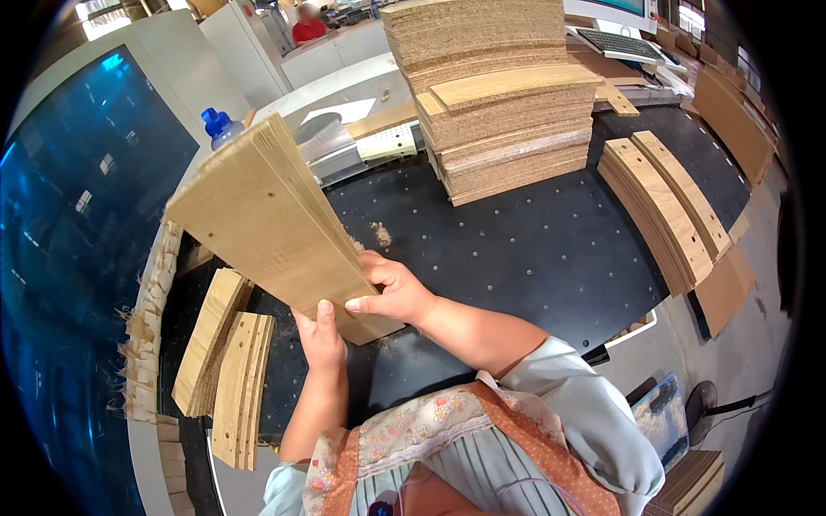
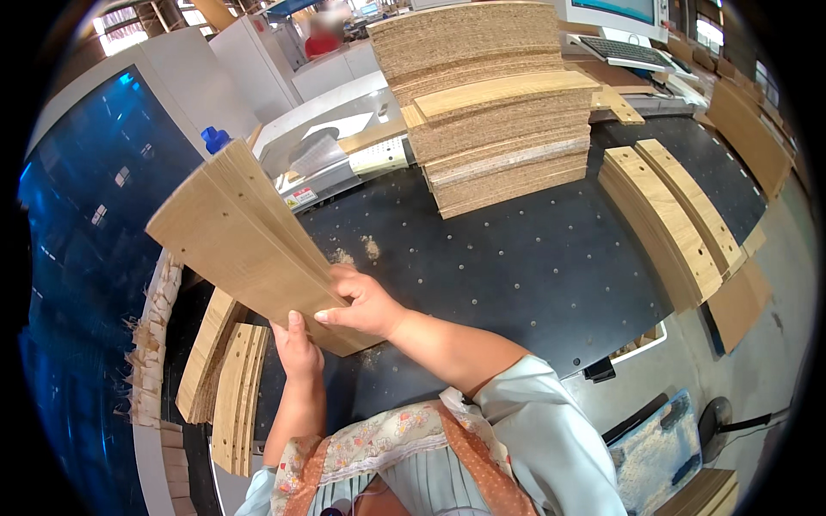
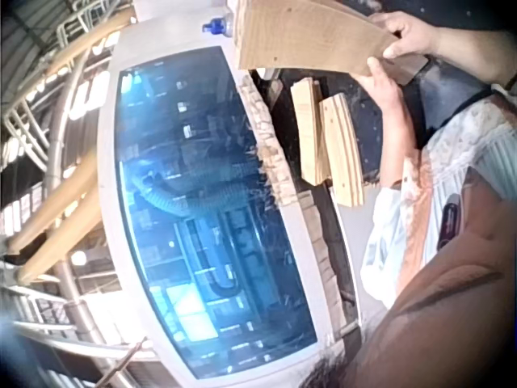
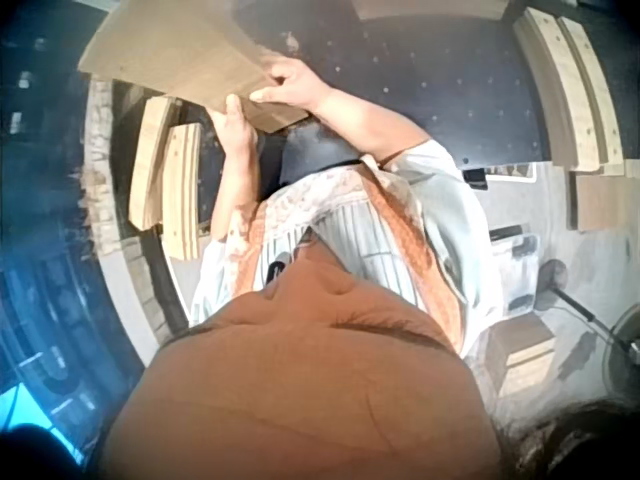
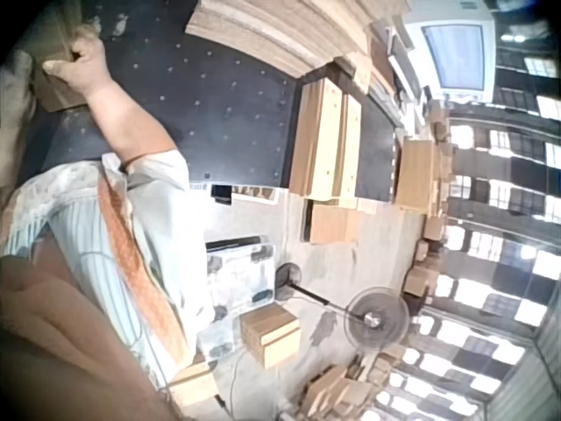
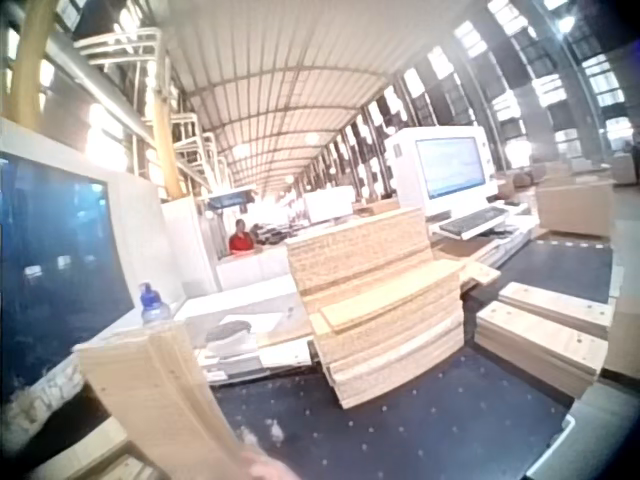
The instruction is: The person organizes wooden planks on a work table, picking them up from stacks, aligning them, and placing them into new groups.
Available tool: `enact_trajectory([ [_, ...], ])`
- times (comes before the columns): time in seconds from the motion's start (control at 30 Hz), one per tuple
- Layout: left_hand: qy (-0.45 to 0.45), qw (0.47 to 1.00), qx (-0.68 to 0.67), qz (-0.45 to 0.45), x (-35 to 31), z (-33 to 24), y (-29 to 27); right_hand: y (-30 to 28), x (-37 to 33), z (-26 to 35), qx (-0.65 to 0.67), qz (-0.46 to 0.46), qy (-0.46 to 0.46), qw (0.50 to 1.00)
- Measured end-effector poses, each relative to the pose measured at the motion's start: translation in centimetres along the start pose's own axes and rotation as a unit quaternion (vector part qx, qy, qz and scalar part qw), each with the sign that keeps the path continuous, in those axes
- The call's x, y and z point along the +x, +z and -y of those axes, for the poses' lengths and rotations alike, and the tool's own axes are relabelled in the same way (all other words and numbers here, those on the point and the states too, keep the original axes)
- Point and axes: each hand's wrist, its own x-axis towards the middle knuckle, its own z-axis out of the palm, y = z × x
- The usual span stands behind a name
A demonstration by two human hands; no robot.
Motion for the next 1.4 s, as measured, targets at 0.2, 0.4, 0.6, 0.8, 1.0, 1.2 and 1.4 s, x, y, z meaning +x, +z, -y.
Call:
enact_trajectory([
  [0.2, 0.019, 1.0, -0.012, 0.009, 0.2, -1.1, 2.0, -1.8, 0.7, 1.1, -0.006, 0.017, -0.034, 0.999],
  [0.4, 0.005, 0.999, -0.027, 0.032, 0.0, 2.6, 3.1, -3.5, -1.3, 0.3, 0.033, -0.023, 0.015, 0.999],
  [0.6, 0.01, 0.998, 0.027, 0.056, 0.5, 3.2, 3.6, -5.1, -1.3, 0.8, 0.011, -0.004, -0.01, 1.0],
  [0.8, -0.031, 0.997, -0.047, 0.06, 1.2, 1.4, 5.4, -5.4, -0.6, 3.0, 0.034, -0.041, 0.052, 0.997],
  [1.0, -0.05, 0.989, -0.023, 0.136, 1.1, 1.4, 6.9, -8.2, -2.8, 4.1, 0.007, -0.053, 0.069, 0.996],
  [1.2, -0.082, 0.978, -0.113, 0.154, 0.9, 0.5, 8.9, -8.1, -3.1, 5.7, 0.024, -0.091, 0.073, 0.993],
  [1.4, -0.044, 0.978, -0.079, 0.186, 1.1, 2.0, 8.1, -8.9, -3.6, 7.0, -0.089, -0.102, 0.054, 0.989],
])
